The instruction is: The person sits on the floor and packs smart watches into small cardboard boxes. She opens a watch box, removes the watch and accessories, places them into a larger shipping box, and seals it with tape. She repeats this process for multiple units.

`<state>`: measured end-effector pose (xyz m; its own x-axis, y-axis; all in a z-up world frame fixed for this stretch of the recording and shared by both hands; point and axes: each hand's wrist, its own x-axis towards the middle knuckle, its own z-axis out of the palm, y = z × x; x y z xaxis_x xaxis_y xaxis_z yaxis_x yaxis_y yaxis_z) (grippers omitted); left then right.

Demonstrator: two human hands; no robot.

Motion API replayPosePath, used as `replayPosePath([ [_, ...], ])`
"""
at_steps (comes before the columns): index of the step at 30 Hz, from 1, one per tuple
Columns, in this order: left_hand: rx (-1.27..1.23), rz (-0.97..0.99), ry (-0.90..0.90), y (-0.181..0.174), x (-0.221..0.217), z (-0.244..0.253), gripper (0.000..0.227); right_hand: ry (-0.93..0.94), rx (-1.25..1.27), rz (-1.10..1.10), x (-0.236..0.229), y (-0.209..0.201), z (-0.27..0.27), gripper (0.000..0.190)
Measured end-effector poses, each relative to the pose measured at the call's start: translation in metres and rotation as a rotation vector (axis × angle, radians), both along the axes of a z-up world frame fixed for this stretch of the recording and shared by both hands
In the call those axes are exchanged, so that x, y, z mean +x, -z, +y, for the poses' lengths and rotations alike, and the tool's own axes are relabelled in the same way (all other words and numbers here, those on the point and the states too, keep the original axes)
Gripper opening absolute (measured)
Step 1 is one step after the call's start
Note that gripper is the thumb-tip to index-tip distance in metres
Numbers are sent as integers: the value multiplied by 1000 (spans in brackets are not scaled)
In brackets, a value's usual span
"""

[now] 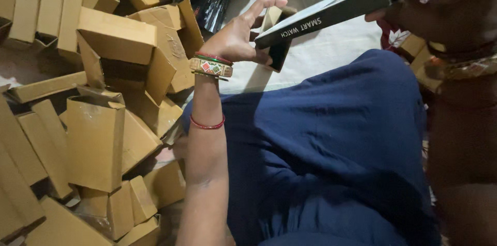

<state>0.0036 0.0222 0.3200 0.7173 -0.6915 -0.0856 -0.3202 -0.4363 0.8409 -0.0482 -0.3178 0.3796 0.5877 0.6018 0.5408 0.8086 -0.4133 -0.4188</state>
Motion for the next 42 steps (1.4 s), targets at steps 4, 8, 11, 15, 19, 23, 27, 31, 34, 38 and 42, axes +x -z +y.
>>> replayPosePath([
  [4, 6, 0, 39, -1, 2, 4, 109, -170, -114, -90, 15, -22, 9, 31],
  [8, -5, -151, 120, 0, 3, 12, 116, -386, -160, -126, 31, -38, 25, 35],
  [11, 3, -86, 121, 2, 4, 13, 120, -332, -244, -54, 24, -43, 33, 34],
  [15, 49, -109, 107, 1, 4, 9, 123, -342, -379, -155, 25, -41, 59, 36],
  [19, 35, 50, 53, 1, 3, 2, 117, -256, -407, -253, 19, -12, 97, 39],
  [23, 163, -11, -6, 7, 4, 10, 125, -107, -400, -255, 26, 21, 109, 44],
  [27, -149, 110, 28, 33, -1, 22, 120, 27, -275, -172, 33, 57, 98, 45],
  [31, -222, 75, -62, 67, -20, 25, 117, 245, -110, -216, 48, 100, 98, 56],
  [34, -249, -58, -290, 91, -40, 4, 111, 203, 96, 26, 61, 126, 96, 75],
  [38, -418, -171, -651, 120, -61, -36, 88, 248, 187, 233, 64, 150, 108, 69],
  [42, -465, -346, -783, 130, -62, -43, 64, 389, 271, 309, 55, 160, 121, 60],
])
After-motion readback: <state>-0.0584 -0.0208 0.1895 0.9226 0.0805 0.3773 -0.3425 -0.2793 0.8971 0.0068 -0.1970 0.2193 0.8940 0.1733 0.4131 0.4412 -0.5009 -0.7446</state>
